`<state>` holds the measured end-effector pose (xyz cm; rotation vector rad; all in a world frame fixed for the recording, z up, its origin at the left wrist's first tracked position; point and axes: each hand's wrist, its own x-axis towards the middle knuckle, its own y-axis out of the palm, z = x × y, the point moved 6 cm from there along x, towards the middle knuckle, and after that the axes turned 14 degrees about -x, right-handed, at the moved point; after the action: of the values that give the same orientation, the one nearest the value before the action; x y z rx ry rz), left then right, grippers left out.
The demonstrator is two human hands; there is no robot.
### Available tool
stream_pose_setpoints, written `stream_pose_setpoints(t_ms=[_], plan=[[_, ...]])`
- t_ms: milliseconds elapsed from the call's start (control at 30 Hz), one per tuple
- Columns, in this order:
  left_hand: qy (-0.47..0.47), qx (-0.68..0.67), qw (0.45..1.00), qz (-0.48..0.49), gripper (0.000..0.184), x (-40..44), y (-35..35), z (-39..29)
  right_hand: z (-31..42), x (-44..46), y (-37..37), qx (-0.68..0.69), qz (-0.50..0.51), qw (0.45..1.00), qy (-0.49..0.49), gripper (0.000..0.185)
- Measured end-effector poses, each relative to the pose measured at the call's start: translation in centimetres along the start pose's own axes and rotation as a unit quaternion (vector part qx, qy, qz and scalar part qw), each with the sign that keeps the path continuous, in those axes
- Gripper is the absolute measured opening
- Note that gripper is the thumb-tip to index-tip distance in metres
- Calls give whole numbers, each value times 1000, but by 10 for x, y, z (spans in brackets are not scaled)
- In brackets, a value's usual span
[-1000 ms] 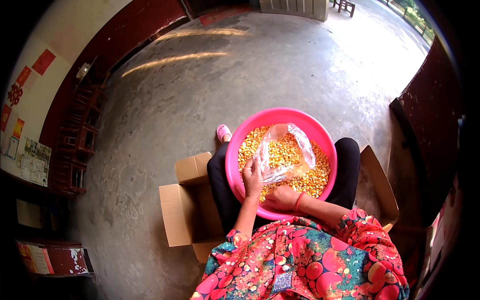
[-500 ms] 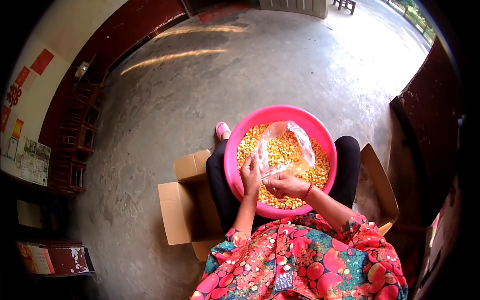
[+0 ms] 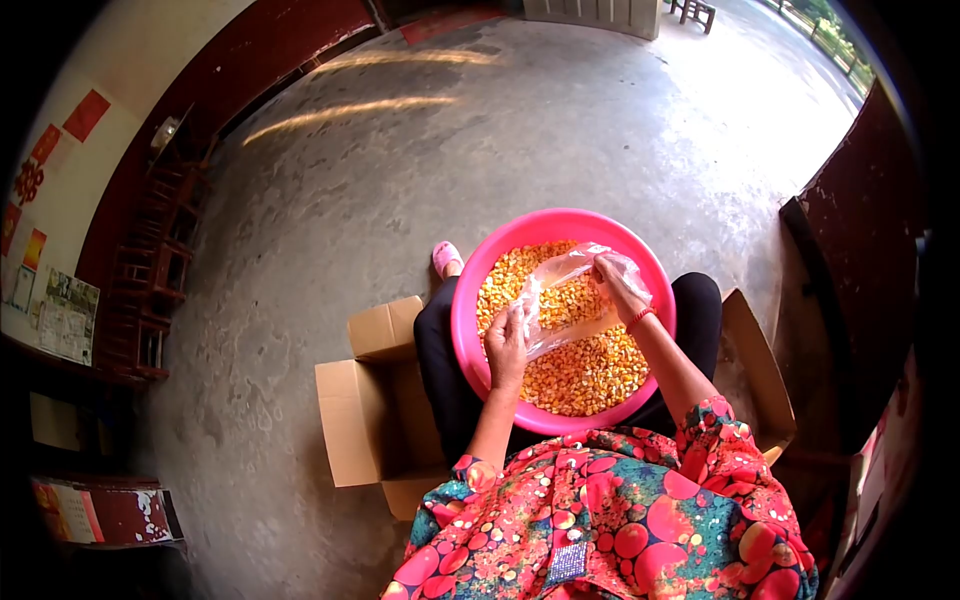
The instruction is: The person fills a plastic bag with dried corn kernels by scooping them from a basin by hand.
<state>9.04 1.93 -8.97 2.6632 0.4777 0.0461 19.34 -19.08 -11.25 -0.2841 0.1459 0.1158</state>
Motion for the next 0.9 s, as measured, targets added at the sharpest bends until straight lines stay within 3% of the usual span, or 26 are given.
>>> stream_pose_setpoints(t_ms=[67,167,300,367,400,467,500,600,667,700,800,900], plan=[[-9,-15,1000,1,22,-1,0,0,-6,2,-6,-94,-61,992,-51,30],[-14,-9,1000,-3,22,-1,0,0,30,-25,-13,-181,-75,980,-38,32],[-8,2,1000,-10,23,0,1,0,25,-35,-16,-136,-135,978,-83,34],[-8,-1,1000,-14,23,1,-1,3,18,-41,-6,22,-24,999,14,43],[-9,-2,1000,-9,25,2,-4,5,26,-47,-8,23,-25,999,14,43],[-10,-3,1000,-3,27,2,-3,6,47,-63,7,111,116,987,7,43],[-12,-5,1000,-15,25,1,-1,2,56,-72,20,122,169,978,27,42],[-18,0,999,-26,25,-1,2,-3,60,-106,60,-17,374,927,26,34],[-22,7,999,-27,26,-1,1,-3,57,-117,82,-164,339,904,-202,25],[-26,1,999,-19,26,0,0,-1,65,-126,89,-250,325,876,-255,19],[-30,-12,999,-11,25,0,-1,4,37,-137,111,-429,200,794,-382,15],[-26,-18,999,-14,25,-1,1,0,23,-143,119,-471,211,756,-404,14]])
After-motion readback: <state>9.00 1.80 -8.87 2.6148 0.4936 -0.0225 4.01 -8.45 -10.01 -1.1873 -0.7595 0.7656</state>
